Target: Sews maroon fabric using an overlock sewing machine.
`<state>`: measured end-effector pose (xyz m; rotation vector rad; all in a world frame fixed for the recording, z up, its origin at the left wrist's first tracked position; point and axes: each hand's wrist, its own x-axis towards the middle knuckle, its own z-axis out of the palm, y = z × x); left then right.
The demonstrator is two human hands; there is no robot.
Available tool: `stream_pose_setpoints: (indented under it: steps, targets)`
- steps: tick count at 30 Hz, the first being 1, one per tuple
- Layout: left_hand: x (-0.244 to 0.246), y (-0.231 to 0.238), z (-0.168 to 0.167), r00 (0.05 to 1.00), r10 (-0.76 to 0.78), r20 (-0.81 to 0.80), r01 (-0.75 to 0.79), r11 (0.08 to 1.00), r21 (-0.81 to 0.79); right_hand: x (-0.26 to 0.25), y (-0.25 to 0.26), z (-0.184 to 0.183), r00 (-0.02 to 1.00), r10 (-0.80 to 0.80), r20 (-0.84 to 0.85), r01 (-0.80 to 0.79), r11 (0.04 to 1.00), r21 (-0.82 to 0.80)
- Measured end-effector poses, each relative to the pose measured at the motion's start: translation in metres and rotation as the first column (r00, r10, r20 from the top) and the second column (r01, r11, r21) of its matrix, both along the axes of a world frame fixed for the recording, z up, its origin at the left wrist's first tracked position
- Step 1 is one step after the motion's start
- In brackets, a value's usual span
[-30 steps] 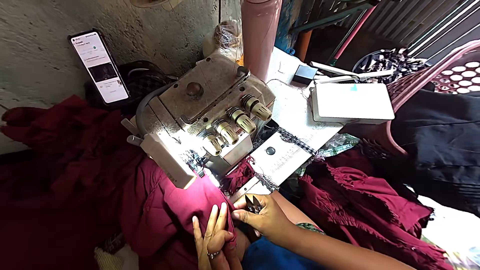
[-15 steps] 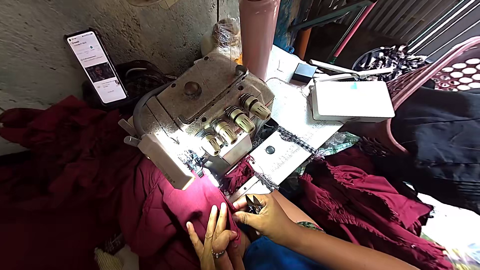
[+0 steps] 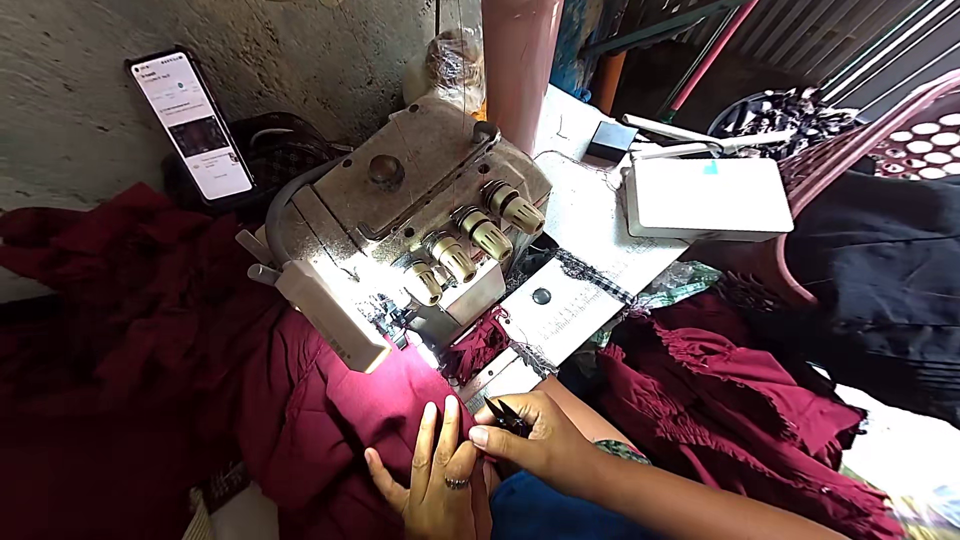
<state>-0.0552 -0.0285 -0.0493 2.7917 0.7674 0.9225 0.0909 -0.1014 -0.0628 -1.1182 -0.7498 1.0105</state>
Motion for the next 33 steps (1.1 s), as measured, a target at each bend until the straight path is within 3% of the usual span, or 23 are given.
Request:
stream_pose_setpoints:
  steps: [5,7,9,10,11,12,13,14,15,16,17,19,23,29,33]
  targets:
    - [-0.015,-0.009,0.011,0.986,-0.020,0.165,0.041,0.991,-0.126,0.003,0.000,0.003,1.000,-0.005,-0.017,0.004,0.997,-0.081]
    - [-0.020,-0.024,0.010,0.974,-0.148,0.172,0.207,0.888,-0.411,0.003,-0.003,0.002,1.000,-0.008,0.015,0.009,0.997,-0.074]
    - [-0.016,-0.031,0.002,0.964,-0.226,0.139,0.249,0.583,-0.774,0.004,-0.005,0.005,0.996,-0.006,0.088,0.013,0.997,-0.073]
    - [-0.015,-0.029,-0.006,0.968,-0.161,0.191,0.237,0.349,-0.907,0.004,-0.006,0.005,0.990,-0.016,0.138,0.024,0.998,-0.052]
    - [-0.013,-0.026,-0.012,0.959,0.001,0.285,0.283,0.105,-0.953,0.004,-0.007,0.004,0.982,-0.036,0.185,0.041,0.999,-0.020]
    - [-0.009,-0.023,-0.015,0.904,0.194,0.380,0.399,-0.070,-0.914,0.004,-0.007,0.002,0.973,-0.057,0.222,0.055,0.998,0.013]
    - [-0.002,-0.021,-0.008,0.829,0.354,0.433,0.495,-0.104,-0.863,0.003,-0.008,0.002,0.964,-0.081,0.253,0.073,0.997,0.040]
    - [0.009,-0.022,0.002,0.737,0.473,0.483,0.540,0.019,-0.841,0.004,-0.009,0.001,0.957,-0.096,0.273,0.083,0.995,0.060]
    - [0.020,-0.022,0.009,0.660,0.498,0.562,0.510,0.253,-0.822,0.004,-0.009,0.002,0.953,-0.107,0.282,0.089,0.993,0.076]
    - [0.028,-0.020,0.011,0.657,0.422,0.624,0.412,0.492,-0.767,0.005,-0.008,0.002,0.950,-0.114,0.289,0.092,0.992,0.089]
    - [0.031,-0.013,0.011,0.701,0.322,0.636,0.306,0.670,-0.677,0.005,-0.007,0.003,0.947,-0.119,0.300,0.094,0.991,0.097]
    - [0.031,0.000,0.011,0.792,0.198,0.577,0.193,0.816,-0.545,0.008,-0.001,0.003,0.941,-0.118,0.318,0.094,0.991,0.091]
    - [0.032,0.021,0.023,0.914,0.135,0.382,0.088,0.855,-0.511,0.016,0.022,0.003,0.953,-0.113,0.279,0.100,0.993,0.062]
    - [0.036,0.053,0.038,0.966,0.214,0.145,-0.090,0.805,-0.587,0.031,0.064,0.015,0.978,-0.041,0.203,0.045,0.999,-0.013]
    - [0.040,0.069,0.050,0.954,0.298,-0.033,-0.240,0.693,-0.680,0.030,0.083,0.018,0.989,-0.082,0.122,0.090,0.994,-0.062]
